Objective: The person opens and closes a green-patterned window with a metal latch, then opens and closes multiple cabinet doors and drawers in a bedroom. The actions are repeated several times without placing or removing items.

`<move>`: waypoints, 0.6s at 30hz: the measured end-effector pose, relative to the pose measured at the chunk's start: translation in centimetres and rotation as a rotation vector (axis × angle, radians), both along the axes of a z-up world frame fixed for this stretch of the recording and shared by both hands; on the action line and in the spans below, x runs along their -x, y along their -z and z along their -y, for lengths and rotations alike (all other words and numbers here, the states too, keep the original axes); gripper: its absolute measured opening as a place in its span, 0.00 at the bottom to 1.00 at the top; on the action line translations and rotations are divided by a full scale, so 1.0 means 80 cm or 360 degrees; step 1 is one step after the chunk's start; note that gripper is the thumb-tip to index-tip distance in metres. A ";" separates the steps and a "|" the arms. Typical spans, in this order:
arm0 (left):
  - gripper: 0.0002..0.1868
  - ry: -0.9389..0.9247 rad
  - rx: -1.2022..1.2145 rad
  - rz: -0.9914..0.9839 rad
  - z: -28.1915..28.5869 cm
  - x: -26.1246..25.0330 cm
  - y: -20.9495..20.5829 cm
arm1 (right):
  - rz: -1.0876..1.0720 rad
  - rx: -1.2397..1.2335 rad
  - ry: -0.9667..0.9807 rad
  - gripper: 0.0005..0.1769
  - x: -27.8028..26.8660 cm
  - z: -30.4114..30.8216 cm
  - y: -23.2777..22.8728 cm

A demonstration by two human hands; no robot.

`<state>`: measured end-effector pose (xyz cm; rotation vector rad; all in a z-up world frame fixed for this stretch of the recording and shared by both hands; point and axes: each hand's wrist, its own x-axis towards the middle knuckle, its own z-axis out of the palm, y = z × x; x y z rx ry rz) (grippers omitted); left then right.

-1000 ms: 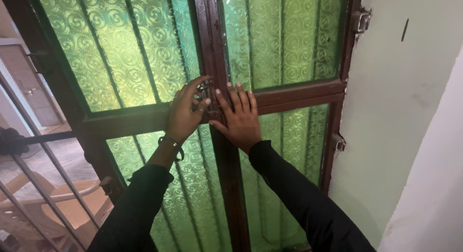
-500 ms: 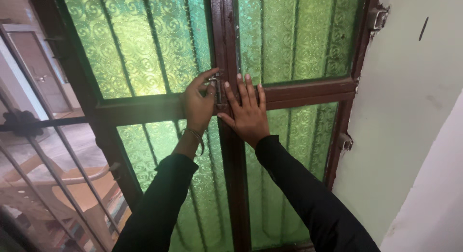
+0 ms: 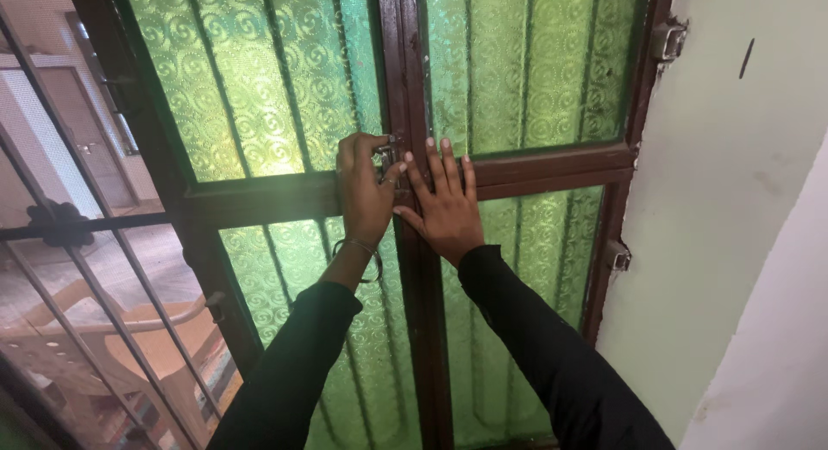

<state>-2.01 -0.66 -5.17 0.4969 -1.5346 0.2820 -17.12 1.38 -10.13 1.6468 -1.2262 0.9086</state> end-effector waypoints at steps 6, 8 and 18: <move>0.23 0.0181 -0.0315 0.0069 0.003 -0.008 -0.007 | -0.0014 0.0022 0.0026 0.45 -0.003 -0.002 0.002; 0.21 0.0035 -0.0279 0.0115 0.002 -0.002 -0.007 | -0.0010 0.0009 0.0032 0.45 -0.003 -0.003 0.002; 0.09 -0.0027 -0.0134 0.0250 -0.016 0.003 0.009 | 0.0018 -0.0040 -0.0020 0.45 -0.002 -0.005 0.000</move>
